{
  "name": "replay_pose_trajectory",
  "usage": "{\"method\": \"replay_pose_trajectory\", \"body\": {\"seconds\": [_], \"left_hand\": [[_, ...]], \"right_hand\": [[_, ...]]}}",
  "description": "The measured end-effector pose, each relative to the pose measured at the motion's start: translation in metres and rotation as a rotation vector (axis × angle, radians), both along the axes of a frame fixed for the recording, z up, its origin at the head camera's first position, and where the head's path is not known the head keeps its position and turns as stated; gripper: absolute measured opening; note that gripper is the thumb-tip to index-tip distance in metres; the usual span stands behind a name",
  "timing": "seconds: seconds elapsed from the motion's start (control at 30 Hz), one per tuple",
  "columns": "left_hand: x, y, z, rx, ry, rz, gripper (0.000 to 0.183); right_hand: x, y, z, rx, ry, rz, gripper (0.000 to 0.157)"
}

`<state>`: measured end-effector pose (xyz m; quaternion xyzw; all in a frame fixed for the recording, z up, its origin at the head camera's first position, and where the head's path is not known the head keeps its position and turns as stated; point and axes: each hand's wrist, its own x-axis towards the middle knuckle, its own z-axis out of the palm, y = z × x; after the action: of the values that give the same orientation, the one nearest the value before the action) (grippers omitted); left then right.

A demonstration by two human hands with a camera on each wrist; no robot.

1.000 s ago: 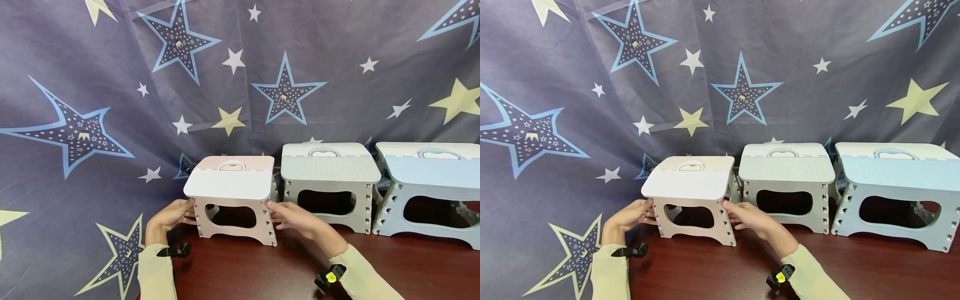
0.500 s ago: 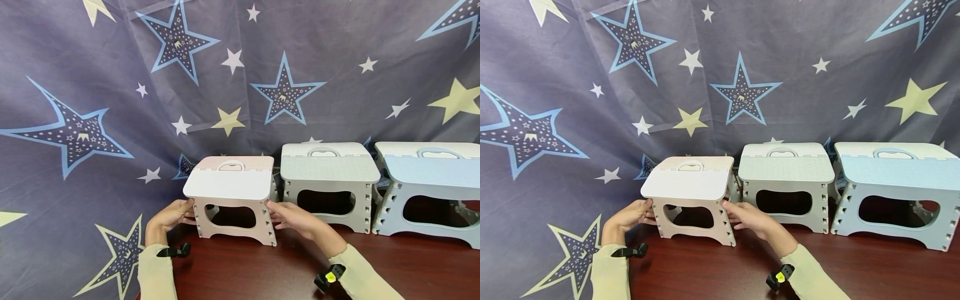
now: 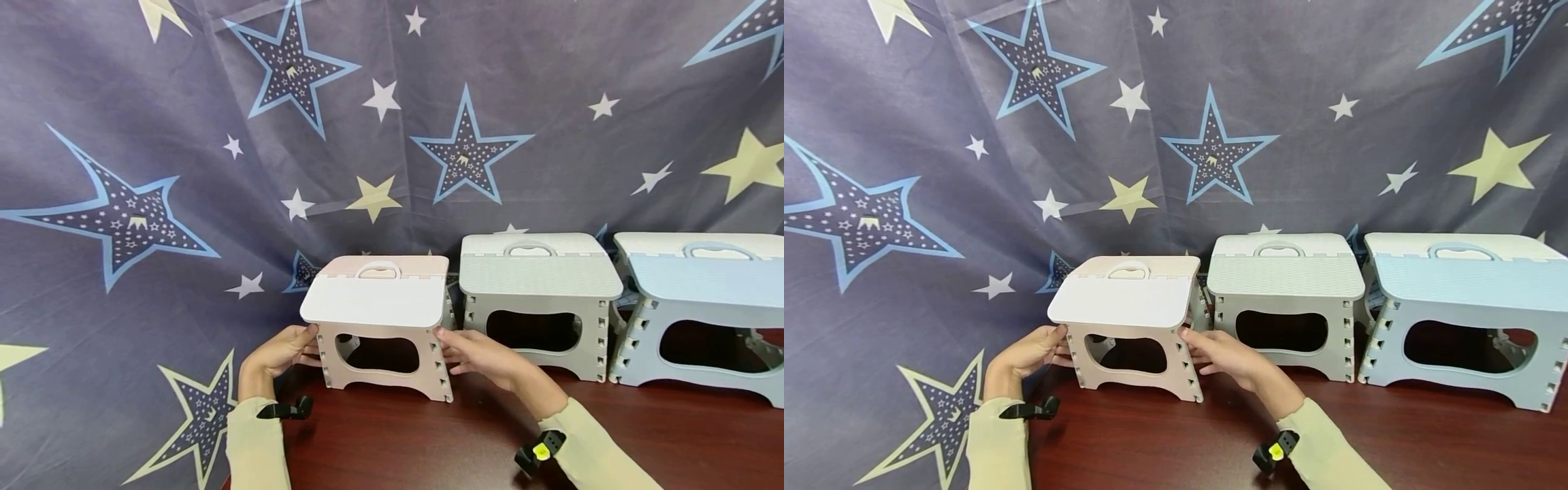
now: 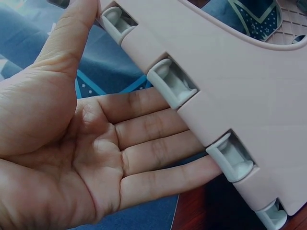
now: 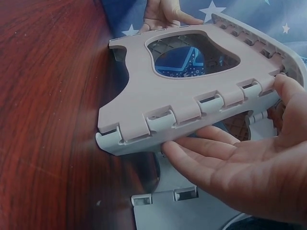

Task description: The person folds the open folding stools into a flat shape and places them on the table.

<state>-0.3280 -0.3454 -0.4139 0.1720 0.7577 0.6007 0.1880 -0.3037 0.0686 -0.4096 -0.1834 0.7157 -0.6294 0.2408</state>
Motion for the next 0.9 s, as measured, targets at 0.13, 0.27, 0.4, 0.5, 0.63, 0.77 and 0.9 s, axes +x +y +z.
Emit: {"method": "replay_pose_trajectory", "body": {"seconds": [0.13,0.27,0.4,0.5,0.63,0.77,0.9], "left_hand": [[0.002,0.001,0.003,-0.009,0.001,-0.004,0.069],[0.005,0.001,0.008,-0.023,-0.008,-0.016,0.071],[0.008,0.001,0.013,-0.032,-0.021,-0.03,0.07],[0.009,0.001,0.013,-0.033,-0.035,-0.041,0.068],[0.01,-0.001,0.012,-0.031,-0.048,-0.055,0.066],[0.009,-0.001,0.011,-0.022,-0.036,-0.055,0.066],[0.008,-0.002,0.009,-0.02,-0.024,-0.061,0.065]], "right_hand": [[0.0,0.001,0.0,0.001,0.008,0.012,0.068],[-0.001,0.002,0.0,0.008,0.014,0.019,0.069],[-0.001,0.003,0.002,0.019,0.012,0.018,0.069],[0.001,0.004,0.004,0.026,0.004,0.023,0.07],[0.004,0.003,0.005,0.035,-0.021,0.014,0.072],[0.005,0.002,0.006,0.034,-0.02,0.009,0.074],[0.003,0.003,0.004,0.024,-0.006,0.026,0.07]]}}
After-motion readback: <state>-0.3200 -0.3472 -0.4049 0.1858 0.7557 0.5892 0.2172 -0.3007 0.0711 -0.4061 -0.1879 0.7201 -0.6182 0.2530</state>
